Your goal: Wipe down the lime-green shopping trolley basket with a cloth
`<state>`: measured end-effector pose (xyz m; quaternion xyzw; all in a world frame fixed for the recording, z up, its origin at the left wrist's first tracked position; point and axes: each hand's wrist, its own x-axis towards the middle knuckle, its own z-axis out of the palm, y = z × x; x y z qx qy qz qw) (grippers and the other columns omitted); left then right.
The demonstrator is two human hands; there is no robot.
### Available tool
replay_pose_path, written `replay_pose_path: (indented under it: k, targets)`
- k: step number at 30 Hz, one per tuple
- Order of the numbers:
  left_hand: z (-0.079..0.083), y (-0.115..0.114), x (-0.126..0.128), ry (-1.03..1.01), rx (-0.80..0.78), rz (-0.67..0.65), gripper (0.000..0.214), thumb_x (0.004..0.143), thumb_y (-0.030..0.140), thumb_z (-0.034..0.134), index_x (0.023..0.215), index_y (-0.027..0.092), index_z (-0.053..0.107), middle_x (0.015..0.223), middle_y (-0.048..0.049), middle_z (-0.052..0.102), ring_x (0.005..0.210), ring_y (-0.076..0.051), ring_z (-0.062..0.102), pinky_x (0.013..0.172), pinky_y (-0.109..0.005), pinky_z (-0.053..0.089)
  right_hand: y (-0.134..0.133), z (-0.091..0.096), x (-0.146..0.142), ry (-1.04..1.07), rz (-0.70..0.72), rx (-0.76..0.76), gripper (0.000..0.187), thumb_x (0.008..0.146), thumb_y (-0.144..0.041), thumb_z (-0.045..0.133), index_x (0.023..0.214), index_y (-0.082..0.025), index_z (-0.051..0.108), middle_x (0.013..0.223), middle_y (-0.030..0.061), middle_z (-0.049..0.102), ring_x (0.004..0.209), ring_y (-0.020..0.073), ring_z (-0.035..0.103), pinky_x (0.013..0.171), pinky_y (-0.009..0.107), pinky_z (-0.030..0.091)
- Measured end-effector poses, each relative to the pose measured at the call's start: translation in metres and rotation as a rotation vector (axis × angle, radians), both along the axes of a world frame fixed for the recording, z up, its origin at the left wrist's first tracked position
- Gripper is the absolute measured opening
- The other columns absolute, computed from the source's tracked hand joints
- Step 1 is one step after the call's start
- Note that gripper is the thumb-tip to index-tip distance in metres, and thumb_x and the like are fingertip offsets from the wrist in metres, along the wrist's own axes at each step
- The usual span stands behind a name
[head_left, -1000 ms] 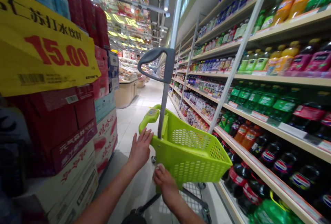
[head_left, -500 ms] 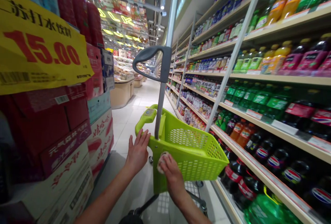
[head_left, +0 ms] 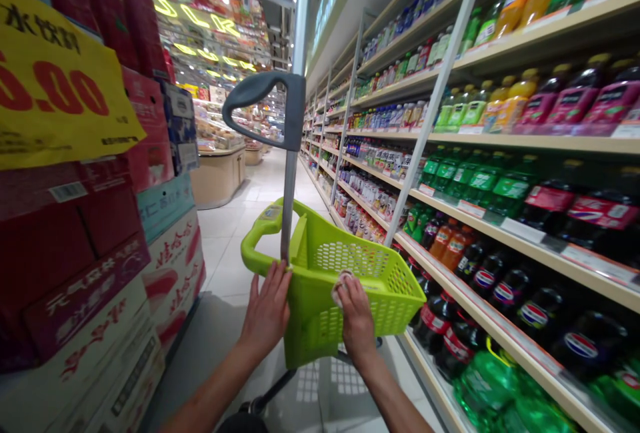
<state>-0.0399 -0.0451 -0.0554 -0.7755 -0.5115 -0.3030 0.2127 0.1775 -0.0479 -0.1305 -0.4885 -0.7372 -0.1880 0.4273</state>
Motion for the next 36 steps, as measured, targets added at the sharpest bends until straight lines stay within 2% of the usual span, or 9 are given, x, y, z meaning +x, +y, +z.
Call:
replay_pose_path:
  k: [2, 5, 7, 13, 19, 25, 31, 33, 36]
  targets:
    - [-0.008, -0.002, 0.011, 0.021, -0.027, -0.065, 0.055, 0.069, 0.010, 0.039, 0.124, 0.012, 0.042, 0.137, -0.0098, 0.035, 0.130, -0.022, 0.024, 0.106, -0.045, 0.015, 0.003, -0.007, 0.009, -0.005, -0.041, 0.003, 0.053, 0.076, 0.002, 0.032, 0.123, -0.017, 0.047, 0.132, 0.0098, 0.042, 0.130, 0.0216, 0.021, 0.099, 0.046, 0.032]
    - [-0.017, -0.003, 0.022, 0.030, -0.055, -0.116, 0.056, 0.067, 0.011, 0.041, 0.123, 0.013, 0.045, 0.136, -0.0068, 0.037, 0.129, -0.021, 0.027, 0.107, -0.043, 0.014, -0.003, -0.037, 0.020, -0.063, -0.050, -0.082, 0.055, 0.071, 0.006, 0.033, 0.117, -0.017, 0.053, 0.124, 0.0099, 0.051, 0.126, 0.0208, 0.031, 0.094, 0.041, 0.039]
    - [-0.019, -0.002, 0.026, 0.045, -0.067, -0.127, 0.057, 0.066, 0.011, 0.041, 0.123, 0.014, 0.045, 0.136, -0.0054, 0.037, 0.128, -0.020, 0.028, 0.107, -0.043, 0.013, -0.009, -0.046, 0.024, -0.070, -0.048, -0.138, 0.057, 0.070, 0.007, 0.034, 0.117, -0.019, 0.053, 0.125, 0.0079, 0.050, 0.125, 0.0202, 0.033, 0.094, 0.039, 0.040]
    - [-0.009, 0.006, 0.042, 0.073, -0.091, -0.127, 0.057, 0.066, 0.012, 0.040, 0.123, 0.013, 0.046, 0.137, -0.0052, 0.035, 0.128, -0.021, 0.028, 0.107, -0.044, 0.016, -0.002, -0.024, 0.045, 0.019, -0.091, -0.048, 0.053, 0.075, 0.001, 0.033, 0.123, -0.017, 0.046, 0.134, 0.0082, 0.039, 0.131, 0.0219, 0.020, 0.100, 0.046, 0.031]
    - [-0.012, 0.012, 0.058, 0.125, -0.120, -0.125, 0.055, 0.067, 0.012, 0.040, 0.120, 0.014, 0.048, 0.135, -0.0050, 0.039, 0.127, -0.021, 0.030, 0.107, -0.045, 0.017, -0.014, -0.070, 0.067, -0.058, -0.143, -0.187, 0.056, 0.071, 0.005, 0.031, 0.115, -0.022, 0.054, 0.121, 0.0050, 0.054, 0.121, 0.0179, 0.040, 0.091, 0.034, 0.043]
    - [-0.021, 0.016, 0.071, 0.169, -0.124, -0.153, 0.054, 0.069, 0.013, 0.039, 0.122, 0.014, 0.047, 0.134, -0.0066, 0.040, 0.128, -0.021, 0.029, 0.106, -0.046, 0.016, -0.010, -0.038, 0.079, 0.054, -0.201, -0.041, 0.050, 0.078, -0.001, 0.031, 0.122, -0.018, 0.047, 0.133, 0.0075, 0.041, 0.130, 0.0209, 0.023, 0.100, 0.044, 0.032]
    - [-0.029, 0.018, 0.085, 0.219, -0.162, -0.178, 0.053, 0.069, 0.014, 0.038, 0.122, 0.013, 0.047, 0.135, -0.0057, 0.039, 0.128, -0.021, 0.028, 0.106, -0.044, 0.016, -0.017, -0.069, 0.086, -0.011, -0.205, -0.173, 0.056, 0.071, 0.005, 0.031, 0.115, -0.020, 0.053, 0.124, 0.0071, 0.051, 0.124, 0.0186, 0.035, 0.094, 0.037, 0.040]
    - [-0.030, 0.019, 0.086, 0.226, -0.172, -0.177, 0.053, 0.070, 0.014, 0.037, 0.122, 0.013, 0.046, 0.136, -0.0050, 0.037, 0.128, -0.020, 0.027, 0.106, -0.044, 0.016, -0.020, -0.066, 0.089, 0.011, -0.183, -0.137, 0.055, 0.073, 0.003, 0.033, 0.120, -0.021, 0.049, 0.129, 0.0060, 0.046, 0.126, 0.0184, 0.031, 0.097, 0.039, 0.037]
    - [-0.031, 0.021, 0.091, 0.239, -0.197, -0.188, 0.054, 0.070, 0.014, 0.036, 0.123, 0.012, 0.045, 0.136, -0.0054, 0.036, 0.129, -0.020, 0.027, 0.106, -0.045, 0.016, -0.017, -0.048, 0.097, 0.076, -0.206, -0.051, 0.054, 0.077, 0.001, 0.032, 0.125, -0.021, 0.043, 0.135, 0.0063, 0.038, 0.130, 0.0193, 0.022, 0.101, 0.044, 0.032]
